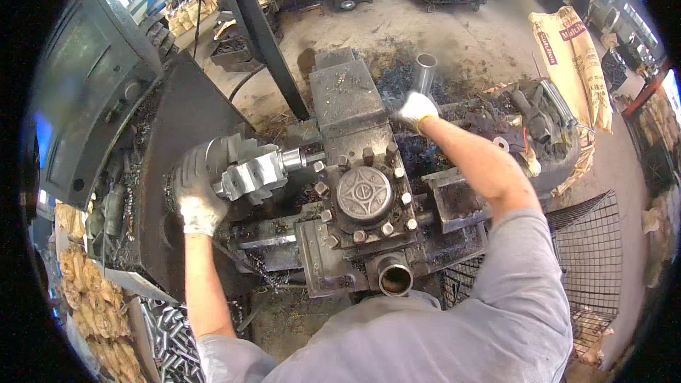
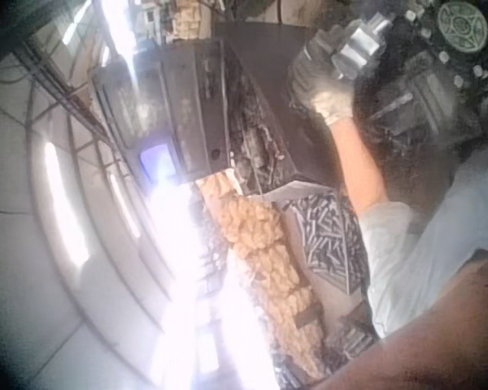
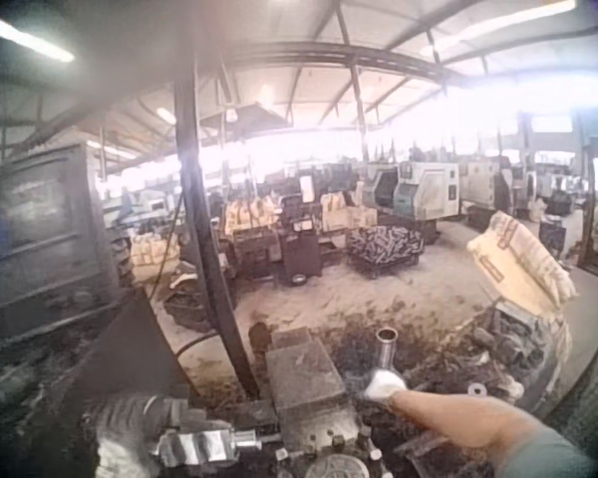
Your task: The person repeatedly picks up cylindrical metal parts from a wire basket, inserts them into a lathe chuck, and removes them after a brief machine cycle. The person then places the processed parts into a second wire basket. This cycle is repeated continuously throughout the clip.
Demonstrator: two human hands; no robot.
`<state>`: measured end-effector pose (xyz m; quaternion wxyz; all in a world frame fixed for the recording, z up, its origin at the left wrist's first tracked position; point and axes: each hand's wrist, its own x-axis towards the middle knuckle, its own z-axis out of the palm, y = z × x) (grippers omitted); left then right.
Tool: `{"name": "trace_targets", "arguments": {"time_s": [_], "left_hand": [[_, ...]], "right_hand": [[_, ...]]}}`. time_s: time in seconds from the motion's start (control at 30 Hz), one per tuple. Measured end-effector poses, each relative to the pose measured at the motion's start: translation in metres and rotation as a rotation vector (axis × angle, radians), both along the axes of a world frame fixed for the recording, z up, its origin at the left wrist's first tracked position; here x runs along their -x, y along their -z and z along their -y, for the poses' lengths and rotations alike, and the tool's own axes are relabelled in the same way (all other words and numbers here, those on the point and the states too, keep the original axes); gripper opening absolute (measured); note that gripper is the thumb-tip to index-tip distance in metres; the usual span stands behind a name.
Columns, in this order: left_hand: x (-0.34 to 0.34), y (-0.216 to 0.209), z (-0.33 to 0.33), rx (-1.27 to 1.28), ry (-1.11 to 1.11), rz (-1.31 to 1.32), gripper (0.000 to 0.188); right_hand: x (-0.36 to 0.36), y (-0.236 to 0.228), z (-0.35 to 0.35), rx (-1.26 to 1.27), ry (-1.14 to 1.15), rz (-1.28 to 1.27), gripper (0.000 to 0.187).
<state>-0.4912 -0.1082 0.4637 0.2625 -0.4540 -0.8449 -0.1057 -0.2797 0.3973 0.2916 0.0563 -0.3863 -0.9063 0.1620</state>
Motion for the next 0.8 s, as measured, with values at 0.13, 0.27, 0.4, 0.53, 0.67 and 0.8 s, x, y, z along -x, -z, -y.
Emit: {"name": "trace_targets", "arguments": {"time_s": [0.13,0.27,0.4,0.53,0.67,0.8], "left_hand": [[0.021,-0.014,0.0,0.268,-0.078,0.102,0.083],[0.042,-0.033,-0.01,0.38,-0.038,0.322,0.102],[0.067,-0.052,-0.036,0.553,-0.103,0.457,0.112],[0.072,-0.047,-0.044,0.46,-0.121,0.546,0.106],[0.056,-0.013,-0.016,0.109,-0.161,0.271,0.087],[0.045,0.016,0.014,-0.075,-0.108,0.101,0.076]], "right_hand": [[0.06,-0.162,0.004,0.049,-0.155,-0.416,0.04],[0.121,-0.27,-0.003,-0.075,0.088,-0.208,0.047],[0.125,-0.26,0.055,-0.405,-0.204,-0.272,0.04],[0.122,-0.19,0.163,0.149,-0.862,0.178,0.056],[0.135,-0.142,0.208,-0.007,-1.068,0.371,0.057],[0.153,-0.133,0.192,0.738,-0.862,0.776,0.048]]}}
